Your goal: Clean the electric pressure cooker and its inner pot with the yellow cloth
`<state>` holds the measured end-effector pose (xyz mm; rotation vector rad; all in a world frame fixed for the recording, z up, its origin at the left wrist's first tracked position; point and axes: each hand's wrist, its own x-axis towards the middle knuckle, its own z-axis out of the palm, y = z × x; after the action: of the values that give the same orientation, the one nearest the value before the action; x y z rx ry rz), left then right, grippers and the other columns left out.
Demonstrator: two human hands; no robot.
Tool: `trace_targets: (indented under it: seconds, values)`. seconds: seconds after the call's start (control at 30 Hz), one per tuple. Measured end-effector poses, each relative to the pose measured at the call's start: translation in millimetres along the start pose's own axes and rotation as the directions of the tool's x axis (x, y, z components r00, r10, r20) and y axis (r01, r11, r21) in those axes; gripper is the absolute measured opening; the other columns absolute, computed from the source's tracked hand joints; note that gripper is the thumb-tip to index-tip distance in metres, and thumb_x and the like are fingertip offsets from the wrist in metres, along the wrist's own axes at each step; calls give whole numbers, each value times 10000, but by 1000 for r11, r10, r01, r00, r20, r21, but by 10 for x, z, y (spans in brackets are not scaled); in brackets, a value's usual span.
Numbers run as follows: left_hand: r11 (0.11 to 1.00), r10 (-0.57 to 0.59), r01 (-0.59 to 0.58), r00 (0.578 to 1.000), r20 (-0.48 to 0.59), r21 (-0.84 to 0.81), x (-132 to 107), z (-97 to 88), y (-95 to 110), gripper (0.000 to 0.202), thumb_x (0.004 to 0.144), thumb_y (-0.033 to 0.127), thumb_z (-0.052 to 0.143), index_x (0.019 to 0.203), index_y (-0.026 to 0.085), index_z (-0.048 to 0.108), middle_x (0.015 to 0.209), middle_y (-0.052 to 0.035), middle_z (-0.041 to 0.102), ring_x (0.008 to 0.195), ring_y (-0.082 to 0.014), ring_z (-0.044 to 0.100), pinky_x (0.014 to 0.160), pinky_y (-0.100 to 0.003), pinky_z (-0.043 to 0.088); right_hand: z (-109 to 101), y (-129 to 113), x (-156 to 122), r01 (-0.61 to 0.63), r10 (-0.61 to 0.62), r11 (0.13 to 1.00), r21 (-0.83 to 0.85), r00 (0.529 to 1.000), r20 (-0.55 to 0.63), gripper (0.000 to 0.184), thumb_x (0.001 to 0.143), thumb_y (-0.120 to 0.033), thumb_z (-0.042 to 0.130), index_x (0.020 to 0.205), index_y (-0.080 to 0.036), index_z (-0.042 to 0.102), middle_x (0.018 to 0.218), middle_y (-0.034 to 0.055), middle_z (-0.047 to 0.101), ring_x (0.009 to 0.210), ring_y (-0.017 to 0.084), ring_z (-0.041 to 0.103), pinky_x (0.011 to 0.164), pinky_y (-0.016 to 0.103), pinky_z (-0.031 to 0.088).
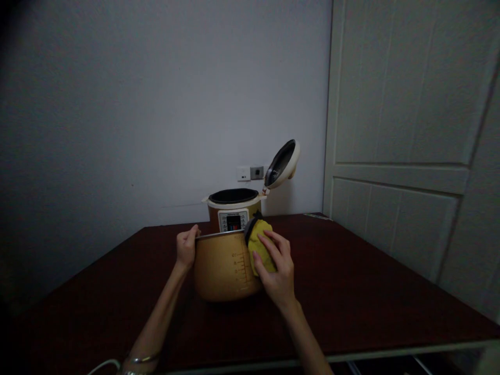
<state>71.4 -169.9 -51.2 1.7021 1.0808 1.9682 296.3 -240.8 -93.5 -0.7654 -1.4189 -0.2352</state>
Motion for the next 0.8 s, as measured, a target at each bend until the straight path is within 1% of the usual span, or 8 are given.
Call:
trace_targets:
  seconds: [0.07,0.13,0.3,0.43,0.53,0.63,0.73,0.8]
  values:
    - [1000,-3,3,1000,-14,4,0,-11,-6,444,752,437,495,432,213,283,432,59,254,410,-73,237,419,-240,187,23,4,-54,-19,17,999,26,998,62,480,802,-220,587,1273,-239,498,1290,107,472,1188,265,456,986,488,392]
    - [1000,-1,1,1000,-24,9,3,-18,-13,435,744,437,498,434,210,295,437,58,267,415,-74,249,426,-239,198,48,14,-93,-50,46,997,50,995,85,527,803,-229,586,1312,-239,453,1362,107,424,1243,270,415,1018,503,362]
    - [1000,-16,16,1000,-27,1,12,-18,-41,441,743,449,489,434,209,286,439,55,269,425,-75,251,442,-238,207,103,34,-121,-133,128,986,101,990,52,481,819,-223,559,1292,-241,471,1399,96,414,1279,260,395,1047,516,336]
    - [999,-33,33,999,-23,-12,8,-17,-33,442,737,454,488,434,212,276,440,51,260,432,-76,240,442,-243,199,104,0,-114,-136,134,985,102,991,30,469,821,-210,552,1284,-237,488,1376,96,447,1257,258,431,1038,507,364]
    - [999,-32,32,999,-21,-7,2,-15,2,437,730,452,487,431,212,277,439,49,258,434,-76,237,440,-242,201,105,-108,-124,-69,69,996,49,998,8,474,805,-175,560,1272,-238,509,1352,97,471,1231,265,462,1017,496,401]
    - [1000,-27,27,999,-30,2,-2,-6,34,430,716,457,491,430,209,288,436,49,266,434,-76,242,437,-237,208,167,-324,-151,71,-71,997,5,997,39,496,775,-133,584,1256,-238,526,1365,102,453,1246,280,444,1007,494,422]
    - [999,-51,51,999,-3,-18,11,6,25,436,702,475,497,432,209,282,437,53,257,432,-71,235,432,-232,208,294,-602,-178,235,-227,971,-35,961,154,444,764,-105,594,1194,-214,572,1344,109,483,1279,285,403,994,479,446]
    - [994,-99,100,995,34,-41,28,10,-1,432,678,484,517,439,213,281,438,58,245,428,-69,224,422,-233,195,374,-752,-183,309,-288,949,-59,928,238,392,778,-78,565,1152,-192,598,1313,113,519,1291,279,388,986,469,459]
